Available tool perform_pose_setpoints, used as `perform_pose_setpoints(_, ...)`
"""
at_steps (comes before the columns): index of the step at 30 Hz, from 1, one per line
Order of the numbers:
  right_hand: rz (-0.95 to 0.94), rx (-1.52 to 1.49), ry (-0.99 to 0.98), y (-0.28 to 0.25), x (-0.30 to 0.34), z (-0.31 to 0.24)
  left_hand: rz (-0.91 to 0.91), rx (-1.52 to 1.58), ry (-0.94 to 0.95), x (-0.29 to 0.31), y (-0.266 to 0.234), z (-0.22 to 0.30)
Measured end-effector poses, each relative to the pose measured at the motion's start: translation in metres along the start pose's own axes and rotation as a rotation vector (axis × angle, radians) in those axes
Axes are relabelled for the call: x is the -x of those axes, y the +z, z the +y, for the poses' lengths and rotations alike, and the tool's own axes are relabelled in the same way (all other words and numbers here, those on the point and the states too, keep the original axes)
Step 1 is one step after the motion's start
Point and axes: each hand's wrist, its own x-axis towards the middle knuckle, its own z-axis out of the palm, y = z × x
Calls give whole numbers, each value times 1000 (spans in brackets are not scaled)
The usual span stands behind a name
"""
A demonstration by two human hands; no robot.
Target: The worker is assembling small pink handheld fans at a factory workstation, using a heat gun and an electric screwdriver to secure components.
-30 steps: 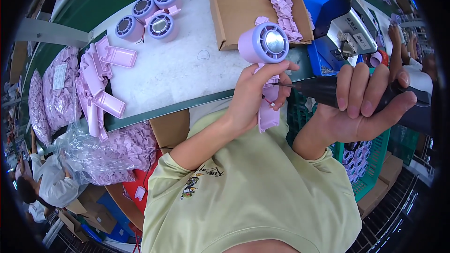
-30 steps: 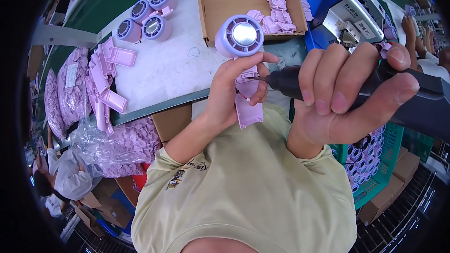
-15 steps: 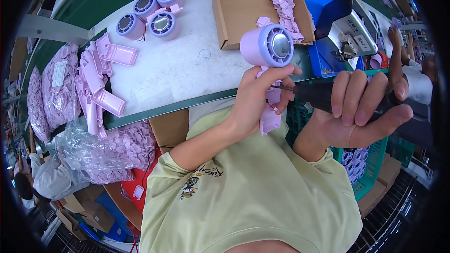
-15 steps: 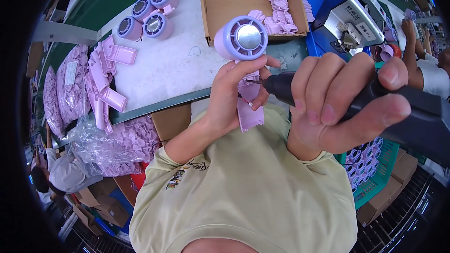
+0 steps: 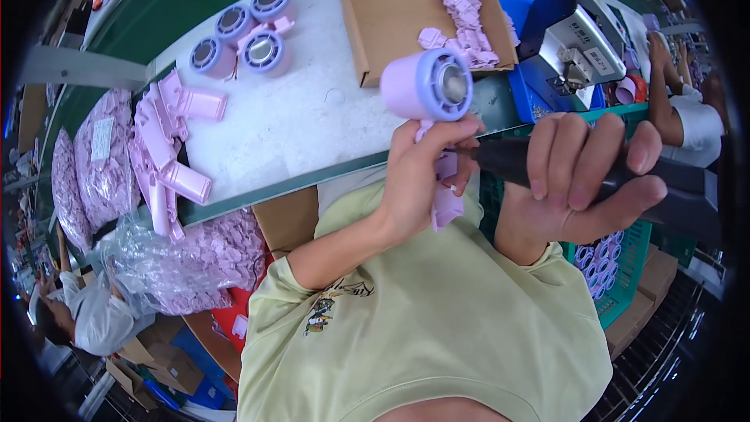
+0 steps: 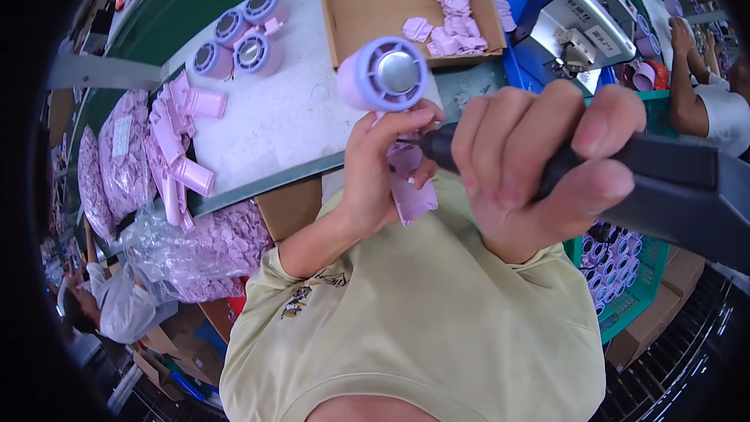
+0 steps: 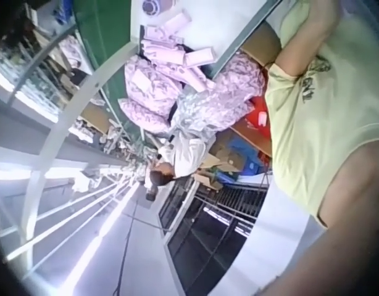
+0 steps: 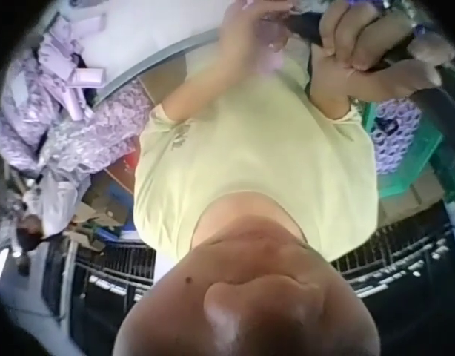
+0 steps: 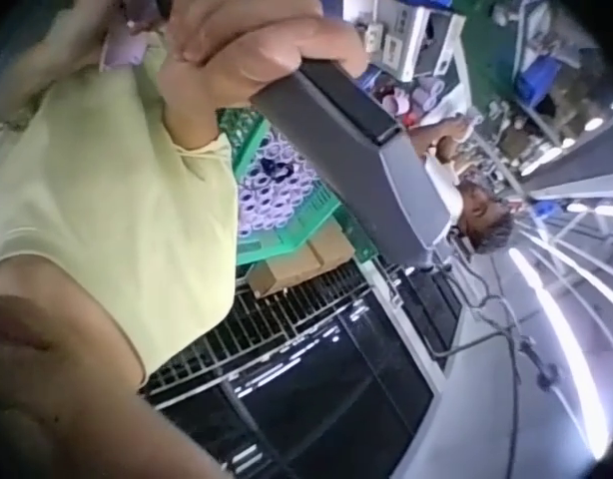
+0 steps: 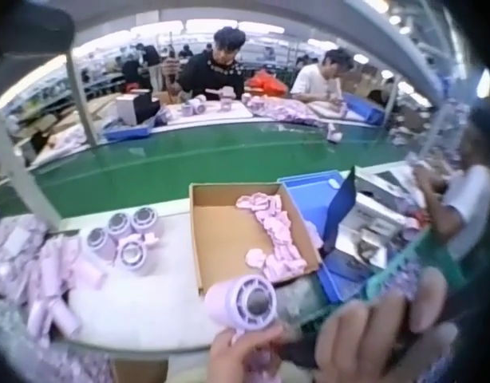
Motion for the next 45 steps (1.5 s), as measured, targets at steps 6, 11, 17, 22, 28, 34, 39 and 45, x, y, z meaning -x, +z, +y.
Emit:
perform_pose_setpoints(6,-27,142,-88,-5,4,6,-11,-88,60,3,-1,2)
perform_pose_setpoints(11,103,152,-332,-5,-7,-30,-31,-290,-39,-10,30,23)
perform_pose_setpoints(17,302,132,-484,-29,-10,-85,-148,-599,204,-93,90,69)
perform_pose_setpoints(22,364,180,-540,-47,-17,-92,-65,-883,478,-184,86,121)
perform_pose_setpoints(28,457,567,-380,-68,-3,-82,238,-1288,535,-234,19,222)
perform_pose_setpoints(34,553,761,-246,-81,1,-68,392,-2047,746,-270,-88,288)
perform_pose_setpoints(39,566,785,-185,-86,0,-67,342,-2163,426,-232,-111,287)
perform_pose_setpoints(45,424,750,-24,-94,-8,-56,384,-2123,503,-106,-90,287)
